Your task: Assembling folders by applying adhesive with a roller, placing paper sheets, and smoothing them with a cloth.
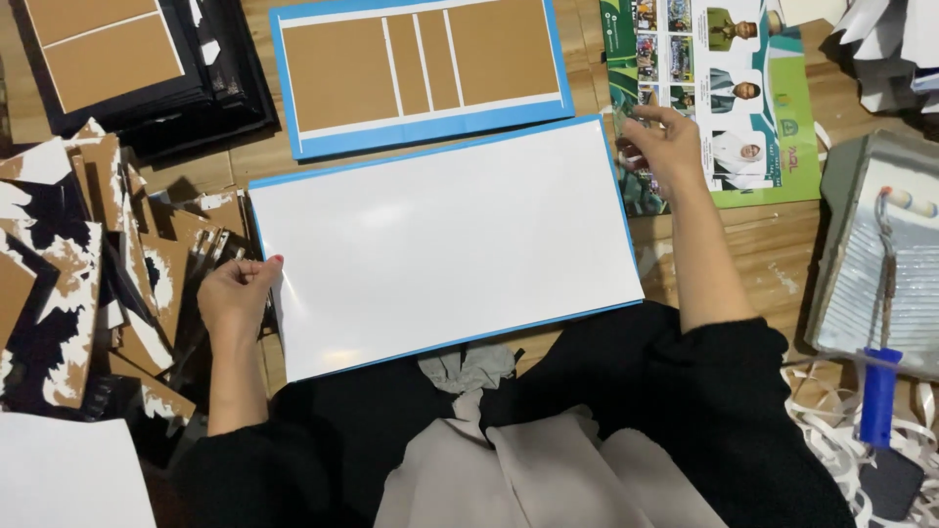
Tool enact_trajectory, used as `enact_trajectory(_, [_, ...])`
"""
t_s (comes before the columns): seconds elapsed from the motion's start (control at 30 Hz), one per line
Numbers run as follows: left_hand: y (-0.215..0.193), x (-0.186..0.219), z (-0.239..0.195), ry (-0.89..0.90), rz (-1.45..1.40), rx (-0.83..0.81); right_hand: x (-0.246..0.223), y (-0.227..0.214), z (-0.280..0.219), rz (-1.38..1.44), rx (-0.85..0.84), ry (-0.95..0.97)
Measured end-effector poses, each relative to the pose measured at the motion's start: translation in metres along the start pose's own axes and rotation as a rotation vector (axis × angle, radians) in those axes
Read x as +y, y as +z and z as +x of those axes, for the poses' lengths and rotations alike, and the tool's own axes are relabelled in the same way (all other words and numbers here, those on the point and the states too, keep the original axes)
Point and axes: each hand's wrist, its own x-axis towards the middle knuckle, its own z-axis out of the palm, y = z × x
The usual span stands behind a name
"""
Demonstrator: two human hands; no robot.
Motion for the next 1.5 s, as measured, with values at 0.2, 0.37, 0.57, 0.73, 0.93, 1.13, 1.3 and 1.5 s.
enact_trajectory(0.2, [0.002, 0.003, -0.003, 0.147, 0.077, 0.081, 0.027, -0.008, -0.087, -0.364, 0.068, -0.312])
enact_trajectory(0.37, [-0.001, 0.002, -0.010, 0.183, 0.037, 0.123, 0.035, 0.005, -0.156, -0.600, 0.167, -0.314])
enact_trajectory(0.57, [-0.013, -0.011, -0.036, 0.228, -0.109, 0.026, 0.077, -0.003, -0.170, -0.709, 0.274, -0.471])
enact_trajectory(0.73, [-0.010, -0.039, -0.054, 0.109, -0.120, -0.024, 0.099, -0.011, -0.165, -0.545, 0.353, -0.341])
enact_trajectory(0.93, [-0.012, -0.043, -0.073, 0.013, -0.026, -0.001, 0.112, -0.017, -0.149, -0.395, 0.394, -0.087])
enact_trajectory(1.13, [-0.017, -0.026, -0.072, -0.080, 0.123, -0.055, 0.104, -0.022, -0.150, -0.323, 0.303, -0.117])
enact_trajectory(1.3, [-0.018, -0.022, -0.073, -0.103, 0.115, -0.066, 0.099, -0.023, -0.150, -0.365, 0.297, -0.099])
enact_trajectory(1.5, [-0.018, -0.023, -0.073, -0.110, 0.073, -0.065, 0.096, -0.023, -0.153, -0.340, 0.279, -0.124])
